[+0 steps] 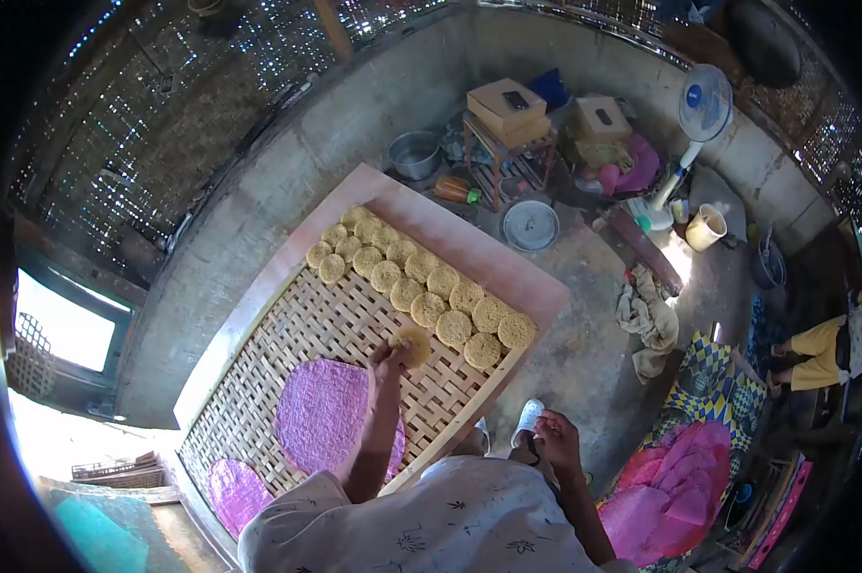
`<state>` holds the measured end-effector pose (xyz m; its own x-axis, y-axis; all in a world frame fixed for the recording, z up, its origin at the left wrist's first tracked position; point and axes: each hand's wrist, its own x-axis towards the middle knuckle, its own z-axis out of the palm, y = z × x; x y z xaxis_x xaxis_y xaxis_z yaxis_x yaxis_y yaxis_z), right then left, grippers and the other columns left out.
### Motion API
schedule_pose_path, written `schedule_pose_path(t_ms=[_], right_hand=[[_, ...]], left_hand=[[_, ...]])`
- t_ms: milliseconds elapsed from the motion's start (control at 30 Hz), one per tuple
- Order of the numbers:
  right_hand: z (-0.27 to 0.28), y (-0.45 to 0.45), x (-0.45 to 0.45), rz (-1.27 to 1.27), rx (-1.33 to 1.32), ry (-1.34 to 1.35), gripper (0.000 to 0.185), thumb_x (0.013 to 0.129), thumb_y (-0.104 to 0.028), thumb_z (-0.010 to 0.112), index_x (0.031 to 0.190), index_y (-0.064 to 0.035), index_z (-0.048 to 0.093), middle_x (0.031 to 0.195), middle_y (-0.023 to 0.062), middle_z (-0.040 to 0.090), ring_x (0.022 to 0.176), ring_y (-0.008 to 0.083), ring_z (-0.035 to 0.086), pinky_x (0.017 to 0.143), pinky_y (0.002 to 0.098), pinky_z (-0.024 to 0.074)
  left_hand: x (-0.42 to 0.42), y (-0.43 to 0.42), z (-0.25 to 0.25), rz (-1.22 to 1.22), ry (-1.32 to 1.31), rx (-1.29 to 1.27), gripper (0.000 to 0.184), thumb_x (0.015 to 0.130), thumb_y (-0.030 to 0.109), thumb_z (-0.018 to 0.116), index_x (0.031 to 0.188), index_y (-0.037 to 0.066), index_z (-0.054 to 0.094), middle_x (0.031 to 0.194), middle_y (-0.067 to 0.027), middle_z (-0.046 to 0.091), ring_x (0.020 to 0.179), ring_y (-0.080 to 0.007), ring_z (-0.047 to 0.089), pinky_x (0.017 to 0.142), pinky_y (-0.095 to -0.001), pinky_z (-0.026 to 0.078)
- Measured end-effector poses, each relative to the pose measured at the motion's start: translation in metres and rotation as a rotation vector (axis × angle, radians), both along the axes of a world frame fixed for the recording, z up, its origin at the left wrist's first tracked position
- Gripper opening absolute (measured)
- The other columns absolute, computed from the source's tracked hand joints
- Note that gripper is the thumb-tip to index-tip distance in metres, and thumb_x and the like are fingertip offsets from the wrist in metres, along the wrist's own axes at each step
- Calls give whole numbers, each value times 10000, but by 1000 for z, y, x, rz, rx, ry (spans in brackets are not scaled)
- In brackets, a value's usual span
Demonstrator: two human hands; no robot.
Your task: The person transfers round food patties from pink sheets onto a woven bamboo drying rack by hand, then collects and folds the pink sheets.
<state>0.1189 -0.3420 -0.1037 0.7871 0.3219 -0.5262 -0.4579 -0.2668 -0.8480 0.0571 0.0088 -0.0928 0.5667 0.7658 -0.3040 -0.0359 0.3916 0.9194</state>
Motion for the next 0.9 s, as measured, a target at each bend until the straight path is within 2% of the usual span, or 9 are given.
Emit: schedule_pose_path(t_ms=[67,167,300,400,567,600,700,800,900], right_hand=[[-3,9,0,49,12,-1,366,929,-183,612,1234,6,542,1053,79,662,871,154,663,691,265,524],[7,26,3,96,31,10,366,927,-182,616,1231,8,544,1044,71,665,877,148,662,698,259,521],[21,57,12,169,119,4,363,924,-177,619,1234,-1,548,1026,66,667,887,150,664,709,263,521],[46,93,18,260,197,16,369,930,-195,616,1245,-10,561,1026,63,668,907,161,665,741,271,521],[70,146,19,368,389,128,438,922,-245,647,1276,-8,547,1112,69,654,1014,138,620,833,284,498],[73,155,17,402,412,143,449,924,-251,644,1285,-5,541,1125,75,652,1032,140,614,847,283,496],[88,174,7,577,476,174,494,951,-262,591,1347,7,469,1261,114,596,1123,156,572,931,301,475],[52,177,-1,658,485,316,481,949,-231,595,1338,22,471,1244,94,602,1128,155,566,959,287,452],[61,186,-4,758,480,452,434,946,-204,597,1316,2,505,1183,74,630,1046,130,608,891,271,489]], left_hand=[[-9,-16,8,-10,8,-59,203,835,112,687,987,-18,653,872,-46,659,741,-127,606,658,-301,494],[-20,-24,4,-28,78,-68,195,831,112,693,983,-6,660,868,-31,670,752,-125,613,652,-291,490],[-28,-36,49,-76,-4,49,196,831,126,704,970,-5,661,839,-11,663,721,-94,585,641,-251,452],[-38,-34,30,-212,82,171,232,826,165,705,975,-5,649,785,-27,637,713,-98,558,667,-255,441],[-56,-47,53,-428,172,338,325,827,214,693,1041,-25,640,760,-47,622,707,-111,545,644,-284,446],[-60,-49,66,-487,189,326,337,835,206,687,1079,-21,636,772,-48,628,719,-111,554,642,-287,454],[-75,-63,51,-446,157,244,348,841,201,682,1106,-19,630,773,-47,638,730,-118,570,649,-300,464],[-88,-66,68,-448,213,274,368,859,148,660,1178,-24,600,967,-94,651,874,-140,606,759,-309,491],[-104,-68,60,-387,161,280,377,862,106,634,1214,-20,582,1082,-110,641,979,-165,612,838,-321,494]])
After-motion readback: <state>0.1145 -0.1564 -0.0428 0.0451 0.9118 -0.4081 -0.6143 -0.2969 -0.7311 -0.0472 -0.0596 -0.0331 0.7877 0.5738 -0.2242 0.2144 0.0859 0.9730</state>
